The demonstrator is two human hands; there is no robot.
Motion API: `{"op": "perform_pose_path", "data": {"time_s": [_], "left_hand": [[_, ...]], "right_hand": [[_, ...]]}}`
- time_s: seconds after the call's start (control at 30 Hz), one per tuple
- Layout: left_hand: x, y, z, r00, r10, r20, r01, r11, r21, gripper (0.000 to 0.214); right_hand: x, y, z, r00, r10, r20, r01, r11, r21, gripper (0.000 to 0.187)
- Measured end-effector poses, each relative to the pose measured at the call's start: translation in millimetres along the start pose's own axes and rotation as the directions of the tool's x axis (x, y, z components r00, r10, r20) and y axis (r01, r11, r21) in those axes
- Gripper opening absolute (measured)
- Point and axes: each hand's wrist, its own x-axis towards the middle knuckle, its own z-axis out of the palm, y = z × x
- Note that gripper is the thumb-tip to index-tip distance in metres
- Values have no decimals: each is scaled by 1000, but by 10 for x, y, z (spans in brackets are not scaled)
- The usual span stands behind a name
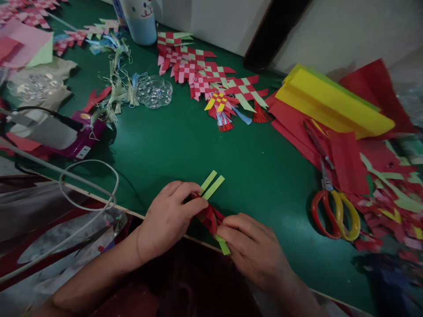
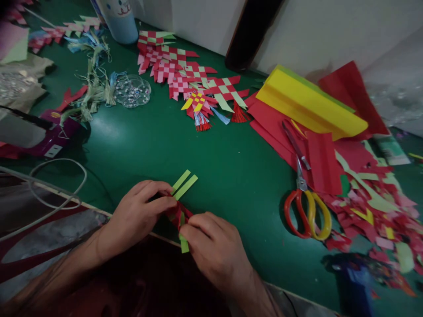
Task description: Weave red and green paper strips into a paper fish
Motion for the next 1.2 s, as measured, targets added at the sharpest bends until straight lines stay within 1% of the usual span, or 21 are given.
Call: {"op": "perform_pose_path", "data": {"time_s": [0.17,0.23,0.33,0.5,0.6,0.7,0.83,1.0,1.1,1.13,1.2], "left_hand": [[-18,-19,17,1000,1,23,-2,1000,20,37],[-26,-26,22,1000,10,30,-11,1000,21,39],[-30,-30,24,1000,17,24,-18,999,35,39],[-8,-16,13,1000,26,14,-27,997,69,34],[15,0,-3,1000,21,14,-22,997,69,32],[39,20,-16,1000,-4,7,4,999,36,21],[56,34,-18,1000,-10,-20,10,1000,17,12],[51,38,-28,1000,-2,-4,2,1000,9,5],[45,47,-48,999,15,30,-16,1000,26,26],[44,51,-53,999,15,42,-17,999,37,30],[44,58,-56,998,9,57,-12,999,48,30]], "right_hand": [[-13,-25,15,998,-50,-24,48,997,-68,23],[8,-36,7,998,-36,-50,31,995,-100,22],[87,-18,-25,995,21,-94,-33,991,-131,21],[279,110,-58,984,160,-76,-166,982,-86,11],[360,174,-29,984,167,-57,-170,983,-66,10],[393,188,14,983,177,-48,-180,981,-65,12],[397,163,60,970,236,-66,-243,961,-132,18],[390,135,100,955,281,-95,-294,940,-174,19],[399,116,118,947,304,-108,-319,933,-166,18],[404,109,125,944,309,-116,-325,931,-167,19],[417,100,139,939,318,-130,-337,924,-181,20]]}}
